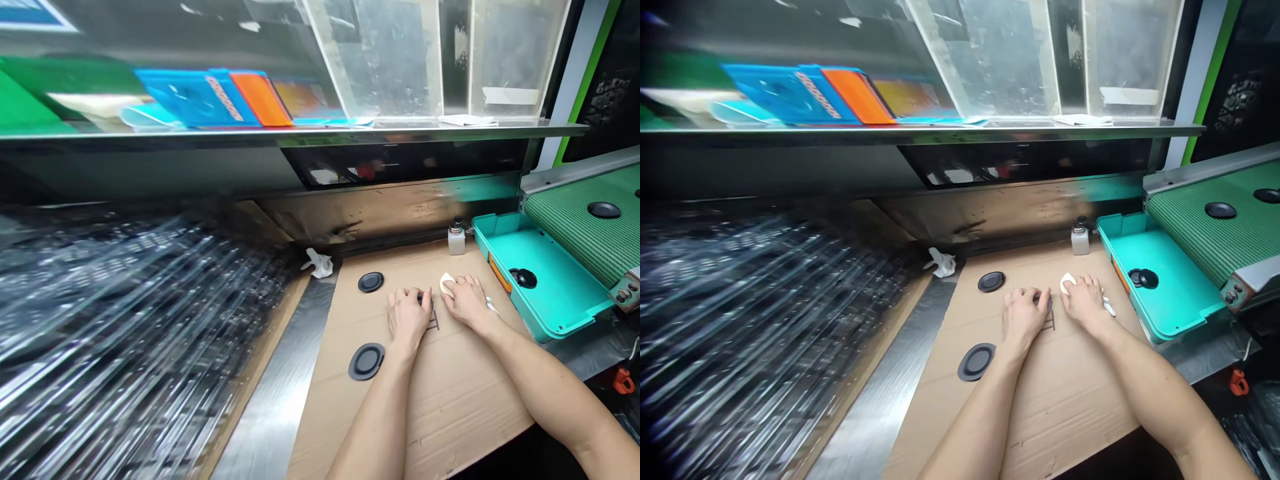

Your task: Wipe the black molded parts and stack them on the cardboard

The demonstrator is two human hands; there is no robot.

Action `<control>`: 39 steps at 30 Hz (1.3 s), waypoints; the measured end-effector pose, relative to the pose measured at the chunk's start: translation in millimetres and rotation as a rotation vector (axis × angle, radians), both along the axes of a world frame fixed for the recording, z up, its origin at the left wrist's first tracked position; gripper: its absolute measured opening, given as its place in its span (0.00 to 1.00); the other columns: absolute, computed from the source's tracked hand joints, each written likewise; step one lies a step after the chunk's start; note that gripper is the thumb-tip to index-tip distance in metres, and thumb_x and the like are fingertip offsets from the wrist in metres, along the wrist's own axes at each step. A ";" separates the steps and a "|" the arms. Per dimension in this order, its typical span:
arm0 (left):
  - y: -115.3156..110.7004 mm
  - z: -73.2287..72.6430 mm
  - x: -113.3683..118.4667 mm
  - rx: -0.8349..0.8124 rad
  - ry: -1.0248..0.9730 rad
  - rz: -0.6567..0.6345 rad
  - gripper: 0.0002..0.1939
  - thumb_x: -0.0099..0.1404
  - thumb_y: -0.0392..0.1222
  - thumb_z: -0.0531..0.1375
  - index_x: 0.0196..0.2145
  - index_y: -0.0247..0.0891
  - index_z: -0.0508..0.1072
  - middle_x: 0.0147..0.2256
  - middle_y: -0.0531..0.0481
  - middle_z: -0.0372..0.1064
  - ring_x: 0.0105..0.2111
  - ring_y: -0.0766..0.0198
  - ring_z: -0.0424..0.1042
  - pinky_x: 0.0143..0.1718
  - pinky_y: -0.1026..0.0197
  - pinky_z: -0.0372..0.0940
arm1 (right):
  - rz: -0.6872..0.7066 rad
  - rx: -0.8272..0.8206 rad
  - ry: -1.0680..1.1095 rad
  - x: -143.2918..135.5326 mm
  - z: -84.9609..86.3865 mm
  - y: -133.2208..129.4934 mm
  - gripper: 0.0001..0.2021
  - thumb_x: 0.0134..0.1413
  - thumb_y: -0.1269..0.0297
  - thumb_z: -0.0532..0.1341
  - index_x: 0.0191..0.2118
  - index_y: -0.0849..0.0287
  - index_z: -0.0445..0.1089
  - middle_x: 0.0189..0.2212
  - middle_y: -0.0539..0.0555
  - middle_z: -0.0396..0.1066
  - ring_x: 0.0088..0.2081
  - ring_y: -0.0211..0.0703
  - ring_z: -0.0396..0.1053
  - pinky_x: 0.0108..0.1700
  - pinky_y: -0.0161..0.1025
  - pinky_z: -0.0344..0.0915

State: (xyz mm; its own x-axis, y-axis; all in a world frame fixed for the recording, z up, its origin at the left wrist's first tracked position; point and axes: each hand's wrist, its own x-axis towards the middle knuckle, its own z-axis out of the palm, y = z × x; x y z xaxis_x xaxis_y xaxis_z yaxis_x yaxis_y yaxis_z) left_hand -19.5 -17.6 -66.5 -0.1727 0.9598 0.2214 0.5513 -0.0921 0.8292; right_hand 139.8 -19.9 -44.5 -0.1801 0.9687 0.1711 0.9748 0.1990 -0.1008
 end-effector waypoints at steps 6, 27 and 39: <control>-9.0 1.1 -9.3 -0.006 -0.040 -0.099 0.12 0.62 0.50 0.68 0.41 0.44 0.79 0.49 0.34 0.70 0.61 0.33 0.59 0.68 0.34 0.46 | 0.004 -0.015 0.008 0.8 1.3 -0.3 0.16 0.71 0.56 0.53 0.53 0.55 0.74 0.51 0.61 0.75 0.53 0.55 0.67 0.53 0.48 0.57; 57.2 50.5 -93.6 -0.004 0.190 -0.079 0.36 0.47 0.33 0.71 0.55 0.43 0.75 0.48 0.39 0.76 0.59 0.38 0.68 0.69 0.41 0.52 | 0.013 -0.038 0.073 7.6 1.9 -1.8 0.16 0.70 0.59 0.54 0.52 0.58 0.75 0.51 0.63 0.75 0.54 0.56 0.67 0.54 0.49 0.59; 135.0 33.6 -122.2 -0.255 0.637 -0.342 0.39 0.48 0.43 0.67 0.59 0.37 0.72 0.56 0.35 0.76 0.53 0.44 0.77 0.57 0.51 0.67 | 0.026 -0.031 0.086 11.2 0.1 0.8 0.15 0.70 0.59 0.55 0.52 0.58 0.75 0.51 0.63 0.75 0.54 0.56 0.67 0.54 0.49 0.60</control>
